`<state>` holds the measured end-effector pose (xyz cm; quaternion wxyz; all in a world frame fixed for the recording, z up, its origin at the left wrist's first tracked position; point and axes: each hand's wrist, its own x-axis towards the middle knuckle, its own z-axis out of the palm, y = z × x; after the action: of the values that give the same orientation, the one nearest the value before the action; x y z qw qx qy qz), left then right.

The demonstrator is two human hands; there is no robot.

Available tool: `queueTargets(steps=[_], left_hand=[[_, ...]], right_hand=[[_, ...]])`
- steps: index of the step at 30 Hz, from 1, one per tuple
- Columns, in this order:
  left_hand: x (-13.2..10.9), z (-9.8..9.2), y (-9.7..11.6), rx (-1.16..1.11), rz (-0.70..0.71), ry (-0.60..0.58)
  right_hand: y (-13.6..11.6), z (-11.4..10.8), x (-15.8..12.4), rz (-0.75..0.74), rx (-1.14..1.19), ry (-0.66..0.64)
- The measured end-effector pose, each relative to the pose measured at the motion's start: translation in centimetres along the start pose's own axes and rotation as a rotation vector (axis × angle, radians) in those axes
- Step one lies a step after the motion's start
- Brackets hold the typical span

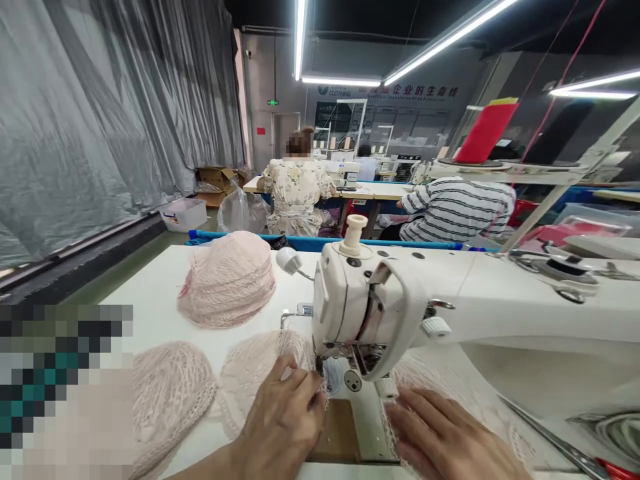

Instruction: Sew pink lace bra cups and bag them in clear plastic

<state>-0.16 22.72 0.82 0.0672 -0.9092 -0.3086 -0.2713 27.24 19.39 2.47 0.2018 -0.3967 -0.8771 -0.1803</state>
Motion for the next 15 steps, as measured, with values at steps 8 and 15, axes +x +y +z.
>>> queueTargets(steps=[8,15], left_hand=[[0.1,-0.6,0.4,0.040,-0.042,-0.062],[-0.3,0.5,0.1,0.055,-0.051,0.032]], right_hand=[[-3.0,4.3,5.0,-0.055,0.246,0.007],[-2.6,4.0,5.3,0.042,0.503,0.008]])
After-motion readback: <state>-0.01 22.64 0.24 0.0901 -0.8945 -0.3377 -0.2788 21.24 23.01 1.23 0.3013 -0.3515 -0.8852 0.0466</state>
